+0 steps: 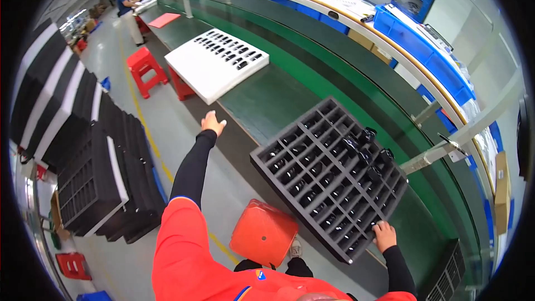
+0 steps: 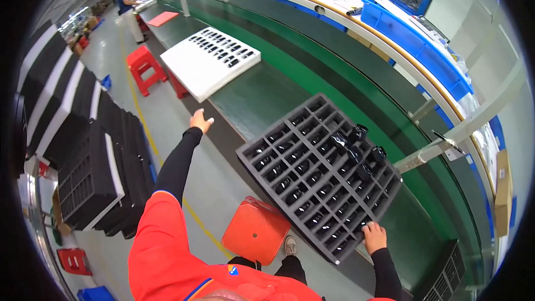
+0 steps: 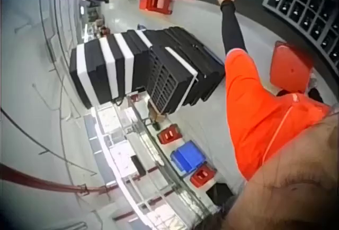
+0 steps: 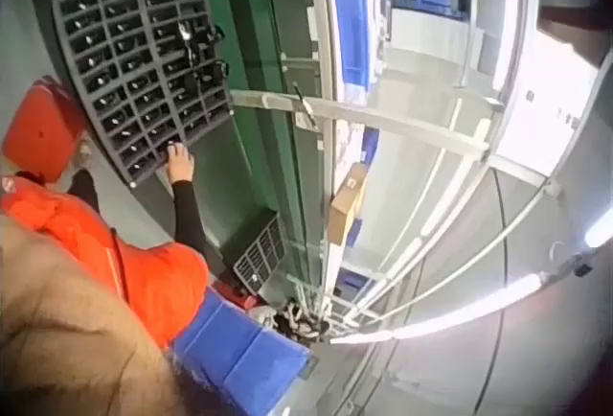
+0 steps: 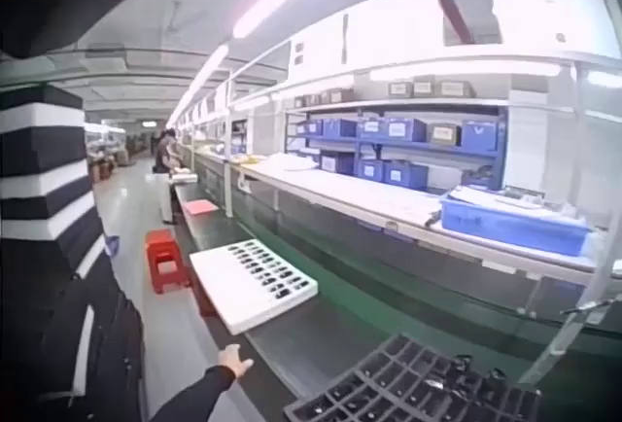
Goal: The person sorts black electronic components by hand, placing them into structured grid trays on a factory line.
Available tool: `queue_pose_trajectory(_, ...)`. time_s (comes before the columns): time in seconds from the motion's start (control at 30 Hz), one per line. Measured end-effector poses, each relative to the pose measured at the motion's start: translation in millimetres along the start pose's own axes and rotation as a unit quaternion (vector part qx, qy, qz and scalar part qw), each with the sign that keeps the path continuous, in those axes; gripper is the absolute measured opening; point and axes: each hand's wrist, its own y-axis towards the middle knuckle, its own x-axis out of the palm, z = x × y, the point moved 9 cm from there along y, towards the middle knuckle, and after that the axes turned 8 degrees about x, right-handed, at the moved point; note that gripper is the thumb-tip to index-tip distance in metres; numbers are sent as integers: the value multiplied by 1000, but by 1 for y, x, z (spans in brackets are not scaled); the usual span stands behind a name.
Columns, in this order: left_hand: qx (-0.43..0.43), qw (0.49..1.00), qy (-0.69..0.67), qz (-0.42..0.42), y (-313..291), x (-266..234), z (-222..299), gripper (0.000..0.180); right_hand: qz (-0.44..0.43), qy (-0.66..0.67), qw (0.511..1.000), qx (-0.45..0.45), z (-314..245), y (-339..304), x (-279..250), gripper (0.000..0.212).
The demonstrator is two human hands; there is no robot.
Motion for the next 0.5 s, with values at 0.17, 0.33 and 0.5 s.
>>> queue_pose_trajectory(0.17,6,997,78,25,74,17,67,78,-70,-68,990,103,29,-70,28,28)
queue_pose_trajectory(0.33,20,984,169,53,135,19,80,69,-180,-109,954,214,76,-135,58,37)
queue_pose_trajectory(0.5,-4,987,158,29,203,47,11,82,-141,-192,946,220,127,-147,99,22)
